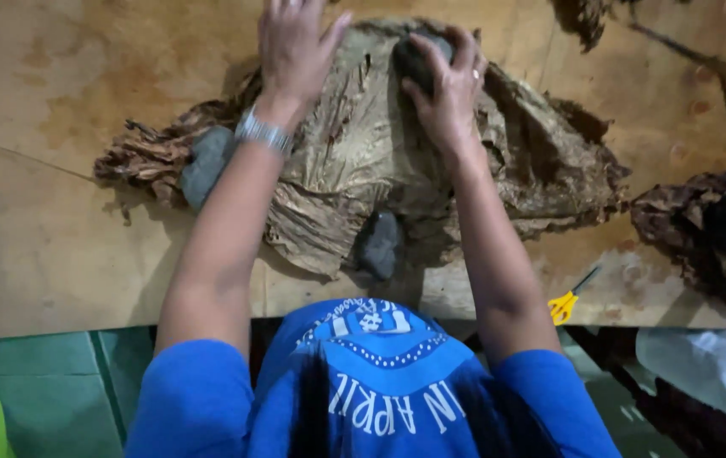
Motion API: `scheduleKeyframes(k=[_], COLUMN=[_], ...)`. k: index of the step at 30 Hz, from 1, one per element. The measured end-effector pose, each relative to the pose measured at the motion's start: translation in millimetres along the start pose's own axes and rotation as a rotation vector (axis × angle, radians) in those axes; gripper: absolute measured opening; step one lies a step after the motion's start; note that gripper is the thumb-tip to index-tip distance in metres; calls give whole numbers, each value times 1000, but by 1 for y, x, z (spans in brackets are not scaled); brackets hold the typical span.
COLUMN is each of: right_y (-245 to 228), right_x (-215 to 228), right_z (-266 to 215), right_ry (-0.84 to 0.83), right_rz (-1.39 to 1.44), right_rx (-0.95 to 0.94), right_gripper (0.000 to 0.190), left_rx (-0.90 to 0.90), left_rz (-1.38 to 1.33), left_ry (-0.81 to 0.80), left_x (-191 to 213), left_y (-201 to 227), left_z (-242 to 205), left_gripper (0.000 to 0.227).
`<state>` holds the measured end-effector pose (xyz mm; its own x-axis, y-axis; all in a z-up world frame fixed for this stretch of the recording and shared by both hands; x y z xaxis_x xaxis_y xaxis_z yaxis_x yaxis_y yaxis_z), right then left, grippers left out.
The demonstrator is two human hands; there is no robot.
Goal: The person repeatedly picks up small stones and places them on a large dried leaf spread on a wooden table. They adjust the positions of the stones multiple times, sometimes moving them aside and returning them, while another person works on a similar leaf nearby.
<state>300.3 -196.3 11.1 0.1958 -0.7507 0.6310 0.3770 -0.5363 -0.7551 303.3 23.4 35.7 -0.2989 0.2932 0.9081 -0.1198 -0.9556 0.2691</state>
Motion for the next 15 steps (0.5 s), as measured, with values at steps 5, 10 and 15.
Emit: scheduleKeyframes(k=[5,10,15], right_y=[-77,-92,-102], right_x=[-1,-99,-137], right_z=[-17,-35,-19], right_ry=[93,-23,-485], right_rz=[-171,-148,-221], right_rx=[16,295,4], right_gripper=[62,78,76], left_rx=[216,305,387], left_rz=[-47,-139,-172], left_ry=[-453,-540,-498], left_x=[4,7,16], left_y=[-57,-76,-99], left_z=[-59,-68,-56], left_gripper=[26,15,16])
Point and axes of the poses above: each hand's wrist, its own z-axis towards the middle knuckle, its own x-axis out of the back of the hand, y = z × x, the point moved 7 cm from there along z, towards the middle knuckle, and after that the axes turned 12 degrees about z, right-handed, at the moved point
